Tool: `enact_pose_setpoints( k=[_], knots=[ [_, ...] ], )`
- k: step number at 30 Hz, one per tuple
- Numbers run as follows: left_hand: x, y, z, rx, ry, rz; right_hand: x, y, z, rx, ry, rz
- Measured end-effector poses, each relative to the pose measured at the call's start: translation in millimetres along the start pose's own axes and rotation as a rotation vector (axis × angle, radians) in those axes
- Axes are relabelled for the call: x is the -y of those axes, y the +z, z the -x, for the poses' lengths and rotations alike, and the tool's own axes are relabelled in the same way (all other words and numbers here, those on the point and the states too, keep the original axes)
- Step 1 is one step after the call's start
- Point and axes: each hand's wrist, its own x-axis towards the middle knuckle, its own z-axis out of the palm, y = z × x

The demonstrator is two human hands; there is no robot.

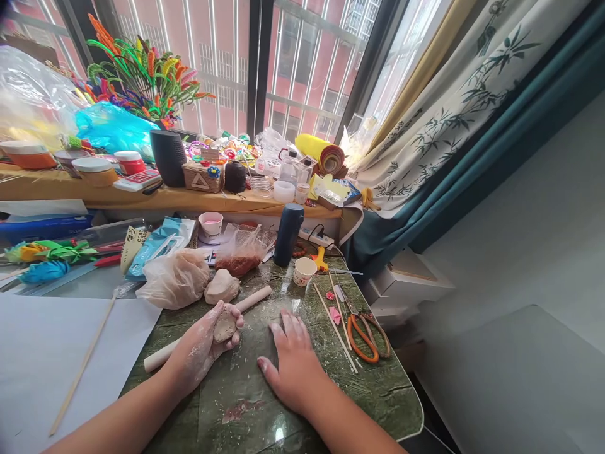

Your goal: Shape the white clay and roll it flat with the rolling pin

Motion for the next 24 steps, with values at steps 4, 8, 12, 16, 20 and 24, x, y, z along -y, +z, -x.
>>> enact_pose_setpoints(
  k=[4,8,12,16,20,24],
  knots=[
    [-3,4.4,5,-0.013,-0.002,0.026,18,-9,-4,0.220,-0.140,-0.076],
    [-2,4.2,4,-0.025,0.005,0.033,15,-18,12,0.365,-0.301,-0.159],
    [0,3.3,1,-0.018,0.005,-0.015,1,-25,8,0.291,0.004,-0.093],
    [-1,2.9,2,-0.015,0.013,0.002,26,-31,-7,0.285,-0.079,-0.155],
    [1,-1.0,0,0.006,0.013,-0.001,35,-30,12,0.380,-0.423,-0.289],
    [3,-2.7,-5,-0.002,0.002,-0.032,-1,-20,31,0.352,-0.294,-0.207]
  ],
)
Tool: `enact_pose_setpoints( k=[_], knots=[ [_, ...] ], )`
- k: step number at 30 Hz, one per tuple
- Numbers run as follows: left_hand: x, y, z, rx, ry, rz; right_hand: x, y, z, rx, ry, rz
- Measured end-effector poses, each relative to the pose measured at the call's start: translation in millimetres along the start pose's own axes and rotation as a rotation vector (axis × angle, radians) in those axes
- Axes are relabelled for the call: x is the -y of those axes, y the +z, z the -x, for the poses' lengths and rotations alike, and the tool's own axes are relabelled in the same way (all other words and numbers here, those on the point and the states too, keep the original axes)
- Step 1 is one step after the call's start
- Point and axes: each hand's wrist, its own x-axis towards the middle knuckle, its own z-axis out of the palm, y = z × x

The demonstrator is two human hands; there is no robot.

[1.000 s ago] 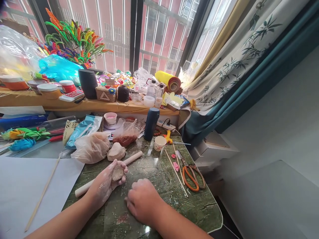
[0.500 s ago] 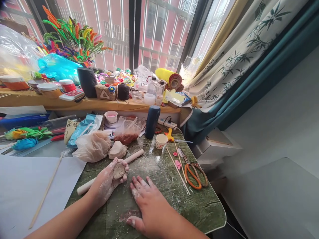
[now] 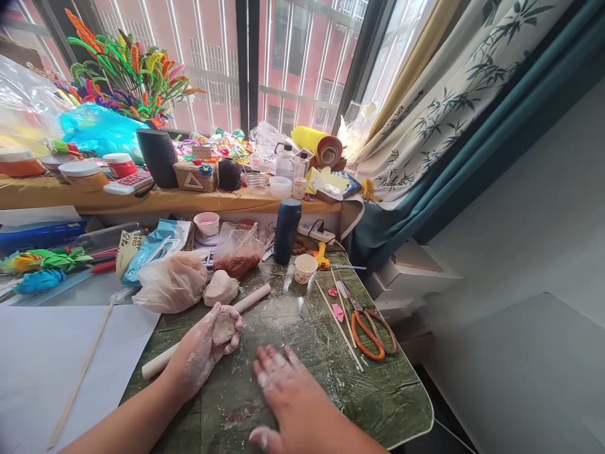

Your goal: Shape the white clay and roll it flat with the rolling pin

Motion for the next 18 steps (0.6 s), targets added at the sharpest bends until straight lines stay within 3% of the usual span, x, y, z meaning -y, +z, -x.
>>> enact_pose_setpoints(
  k=[3,5,7,9,11,13,15,18],
  knots=[
    [-1,1.4,-1,0.027,-0.018,-0.031,-14,-6,-11,-0.132,0.310,0.071],
    [-2,2.3,-1,0.061,-0.033,-0.053,-8,-13,-28,-0.180,0.394,0.066],
    [-4,2.8,1,0.075,-0.037,-0.062,9,-20,-42,-0.181,0.337,0.024],
    [-6,3.3,3,0.059,-0.030,-0.061,26,-22,-44,-0.139,0.163,-0.035],
    [-7,3.8,4,0.044,-0.032,-0.067,34,-20,-35,-0.071,-0.029,-0.089],
    [-7,4.3,3,0.047,-0.031,-0.086,28,-16,-17,-0.017,-0.115,-0.115],
    [-7,4.3,2,0.064,-0.026,-0.110,11,-12,0,-0.021,-0.012,-0.093],
    [-5,3.3,-1,0.074,-0.025,-0.130,-16,-11,15,-0.120,0.353,0.008]
  ],
)
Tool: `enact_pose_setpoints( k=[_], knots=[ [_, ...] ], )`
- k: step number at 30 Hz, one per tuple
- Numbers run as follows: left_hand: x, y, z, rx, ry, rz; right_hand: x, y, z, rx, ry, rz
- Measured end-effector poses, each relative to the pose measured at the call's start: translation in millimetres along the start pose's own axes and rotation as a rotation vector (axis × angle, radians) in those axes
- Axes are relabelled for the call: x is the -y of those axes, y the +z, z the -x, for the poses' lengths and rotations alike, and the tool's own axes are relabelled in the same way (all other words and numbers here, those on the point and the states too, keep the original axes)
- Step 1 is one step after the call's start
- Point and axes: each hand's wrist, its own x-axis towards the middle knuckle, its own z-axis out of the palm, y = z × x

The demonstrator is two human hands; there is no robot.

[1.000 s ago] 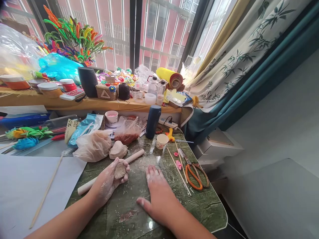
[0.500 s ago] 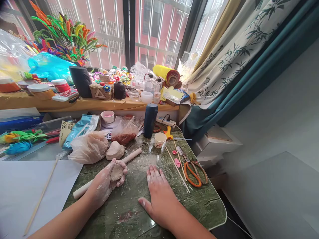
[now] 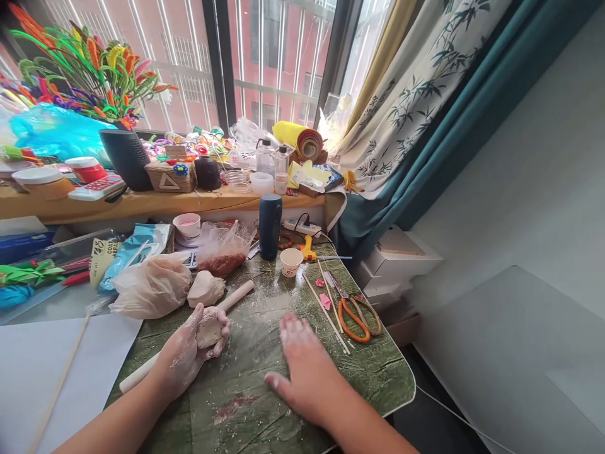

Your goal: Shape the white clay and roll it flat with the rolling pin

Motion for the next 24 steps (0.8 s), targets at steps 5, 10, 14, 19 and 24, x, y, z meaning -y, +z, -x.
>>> enact_pose_setpoints(
  k=[5,10,14,19,24],
  knots=[
    [2,-0.2,-3,-0.032,0.000,-0.004,14,25,2,-0.004,-0.157,0.031],
    [-2,3.3,2,-0.015,-0.005,0.019,52,54,0,-0.008,-0.453,0.019],
    [-4,4.8,5,-0.030,0.020,0.030,38,32,-7,-0.033,-0.300,-0.025],
    [-3,5.5,5,-0.017,0.032,0.027,22,-1,-37,-0.112,0.105,0.000],
    [-2,2.5,8,-0.044,0.044,0.088,65,-2,-49,-0.045,-0.275,-0.048]
  ],
)
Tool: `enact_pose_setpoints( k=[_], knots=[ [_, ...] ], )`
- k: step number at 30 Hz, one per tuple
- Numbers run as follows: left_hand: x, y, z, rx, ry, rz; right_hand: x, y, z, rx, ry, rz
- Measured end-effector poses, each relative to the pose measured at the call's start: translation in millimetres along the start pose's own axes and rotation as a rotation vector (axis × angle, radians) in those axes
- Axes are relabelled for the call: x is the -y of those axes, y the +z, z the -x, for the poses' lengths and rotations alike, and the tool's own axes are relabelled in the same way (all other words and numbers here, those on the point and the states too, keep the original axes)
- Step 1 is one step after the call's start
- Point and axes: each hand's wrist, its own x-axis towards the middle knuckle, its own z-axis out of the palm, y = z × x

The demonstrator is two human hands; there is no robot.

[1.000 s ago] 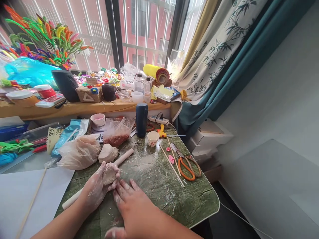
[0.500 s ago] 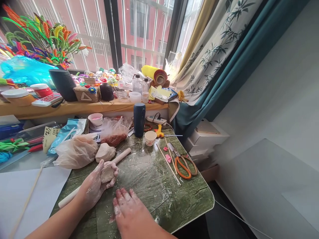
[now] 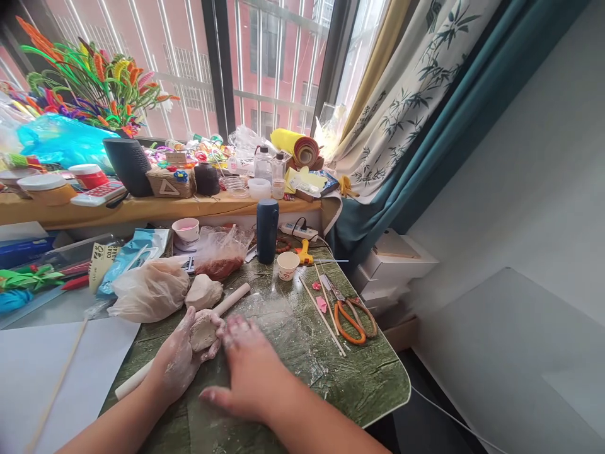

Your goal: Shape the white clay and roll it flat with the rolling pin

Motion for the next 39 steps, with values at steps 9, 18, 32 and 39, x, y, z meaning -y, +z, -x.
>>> enact_pose_setpoints(
  k=[9,18,32,39],
  knots=[
    [0,-4.0,0,-0.008,0.105,0.012,-34,-5,49,0.166,-0.192,-0.034],
    [4,-5.0,-7,0.066,0.033,-0.023,-57,-16,-1,0.062,0.098,0.132],
    [-3,-1.5,4,0.026,-0.005,0.022,-46,26,30,-0.336,0.143,-0.077],
    [-5,4.1,9,-0.009,0.103,-0.073,-53,24,37,-0.713,0.156,-0.327]
  ],
)
